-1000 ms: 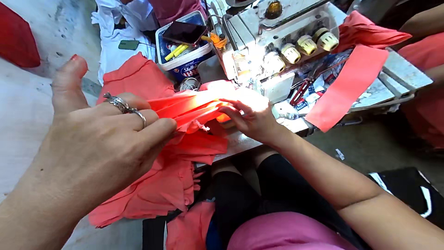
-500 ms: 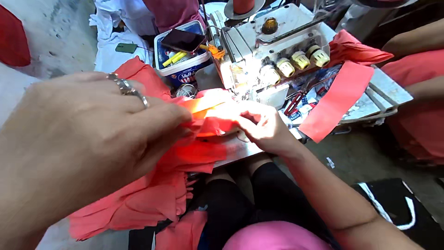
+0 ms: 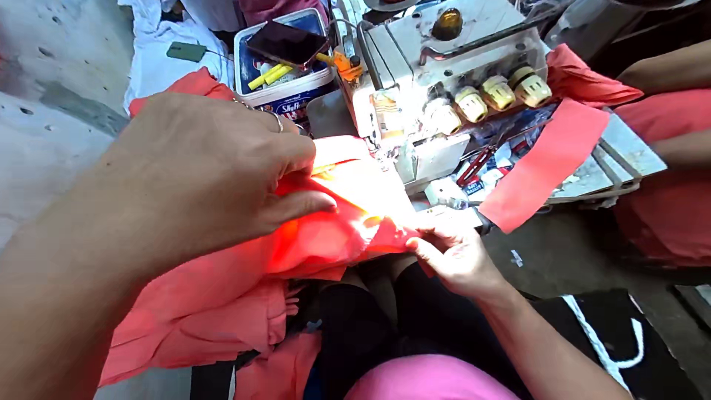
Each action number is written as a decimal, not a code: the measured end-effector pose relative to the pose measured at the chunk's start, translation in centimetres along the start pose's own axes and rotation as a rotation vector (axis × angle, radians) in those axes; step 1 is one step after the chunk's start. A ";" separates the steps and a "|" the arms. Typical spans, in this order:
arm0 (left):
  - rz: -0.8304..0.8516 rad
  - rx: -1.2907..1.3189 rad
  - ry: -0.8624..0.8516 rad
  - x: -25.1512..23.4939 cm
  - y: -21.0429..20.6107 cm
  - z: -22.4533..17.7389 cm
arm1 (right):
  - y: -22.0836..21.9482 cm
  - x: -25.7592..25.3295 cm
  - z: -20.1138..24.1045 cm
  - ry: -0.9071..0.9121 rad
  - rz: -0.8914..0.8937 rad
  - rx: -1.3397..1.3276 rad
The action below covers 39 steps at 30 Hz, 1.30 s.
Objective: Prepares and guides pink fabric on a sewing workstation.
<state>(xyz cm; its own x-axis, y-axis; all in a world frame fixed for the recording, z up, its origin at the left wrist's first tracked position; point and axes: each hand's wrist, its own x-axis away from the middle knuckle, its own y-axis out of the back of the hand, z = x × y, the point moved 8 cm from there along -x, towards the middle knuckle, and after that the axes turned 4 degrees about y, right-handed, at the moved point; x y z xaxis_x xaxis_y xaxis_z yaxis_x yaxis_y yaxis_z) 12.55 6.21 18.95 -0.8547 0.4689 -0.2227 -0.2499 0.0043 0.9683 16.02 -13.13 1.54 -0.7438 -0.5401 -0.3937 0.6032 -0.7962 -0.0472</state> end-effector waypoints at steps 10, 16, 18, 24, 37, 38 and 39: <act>0.045 0.024 -0.012 -1.0 -2.1 0.8 | 0.2 -1.2 -1.9 -0.049 -0.004 -0.004; -0.030 -0.012 -0.014 -2.2 -3.6 0.9 | 0.0 -3.3 -2.6 -0.048 0.023 -0.016; -0.030 -0.007 0.020 -2.4 -3.5 -0.3 | 0.0 -4.0 -2.7 -0.035 0.030 -0.029; -0.029 -0.013 0.101 -3.5 -5.2 -0.1 | 0.0 -5.5 -3.5 -0.030 0.053 -0.058; 0.151 0.168 0.195 -4.2 -5.8 0.1 | -0.3 -5.0 -2.2 0.073 -0.038 0.054; 0.146 0.162 0.173 -4.1 -5.8 -0.5 | -0.3 -4.8 -2.2 0.065 -0.054 0.077; 0.149 0.153 0.153 -4.1 -5.9 -0.9 | -0.2 -4.8 -2.3 0.053 -0.066 0.084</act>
<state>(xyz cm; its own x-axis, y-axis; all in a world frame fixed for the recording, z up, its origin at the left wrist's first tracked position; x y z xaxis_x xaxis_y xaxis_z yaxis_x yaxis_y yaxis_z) 17.14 3.42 14.06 -0.9388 0.3353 -0.0794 -0.0543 0.0836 0.9950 20.12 -9.73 1.37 -0.7636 -0.4722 -0.4403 0.5253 -0.8509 0.0015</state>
